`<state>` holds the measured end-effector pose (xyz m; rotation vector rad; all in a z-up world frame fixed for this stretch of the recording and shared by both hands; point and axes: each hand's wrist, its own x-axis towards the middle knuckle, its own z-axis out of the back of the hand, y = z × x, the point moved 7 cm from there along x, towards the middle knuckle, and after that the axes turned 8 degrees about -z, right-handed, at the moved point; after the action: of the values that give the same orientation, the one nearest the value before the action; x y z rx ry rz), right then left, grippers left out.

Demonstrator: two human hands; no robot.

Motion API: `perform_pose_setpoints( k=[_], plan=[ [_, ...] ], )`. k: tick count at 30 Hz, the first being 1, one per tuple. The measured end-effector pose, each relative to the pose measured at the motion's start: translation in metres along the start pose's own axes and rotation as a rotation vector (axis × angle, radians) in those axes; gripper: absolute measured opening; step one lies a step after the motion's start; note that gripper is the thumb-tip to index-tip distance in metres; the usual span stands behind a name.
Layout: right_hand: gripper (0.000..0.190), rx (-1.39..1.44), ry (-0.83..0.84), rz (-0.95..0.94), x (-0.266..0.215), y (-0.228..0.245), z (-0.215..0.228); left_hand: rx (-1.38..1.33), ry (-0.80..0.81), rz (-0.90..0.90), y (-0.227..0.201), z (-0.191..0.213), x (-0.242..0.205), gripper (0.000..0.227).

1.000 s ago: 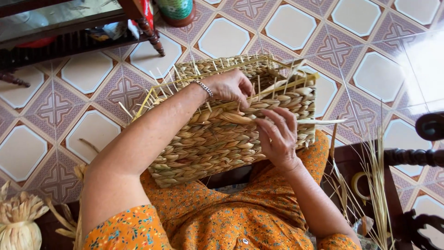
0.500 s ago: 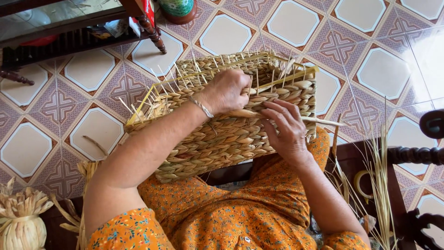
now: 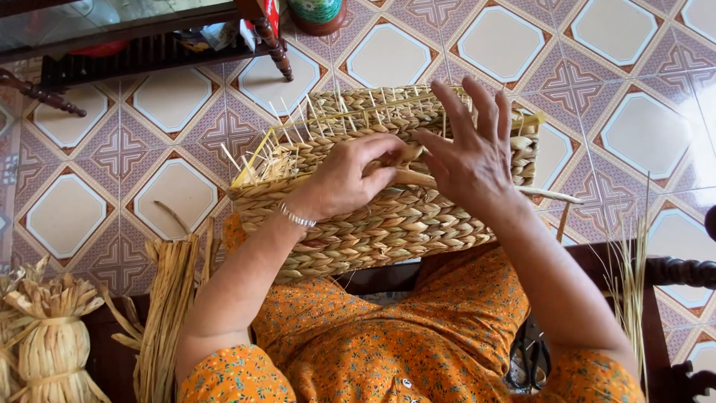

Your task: The person weaves a basket by hand, threading dried plant stalks through a rectangular frame and around existing rows. They pick up stalks from a pile, insert them into the weave, and pull them tight to secure the structure.

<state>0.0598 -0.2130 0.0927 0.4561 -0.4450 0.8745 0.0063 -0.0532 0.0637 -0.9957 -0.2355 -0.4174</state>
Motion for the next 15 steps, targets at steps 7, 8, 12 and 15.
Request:
perform_pose_setpoints(
  k=[7,8,12,15],
  plan=[
    [0.011,0.214,0.198,0.054,0.023,0.002,-0.003,0.714,-0.426,-0.197,-0.026,0.043,-0.086,0.034],
    [0.011,0.216,0.201,0.061,0.027,0.008,-0.005,0.717,-0.431,-0.192,-0.022,0.039,-0.086,0.034],
    [0.011,0.311,0.311,0.106,0.036,0.040,0.000,0.807,-0.391,-0.114,-0.002,0.022,-0.078,0.055],
    [0.013,0.147,0.338,0.135,0.037,0.050,0.018,0.754,-0.305,-0.004,0.029,0.022,-0.062,0.066]
  ],
)
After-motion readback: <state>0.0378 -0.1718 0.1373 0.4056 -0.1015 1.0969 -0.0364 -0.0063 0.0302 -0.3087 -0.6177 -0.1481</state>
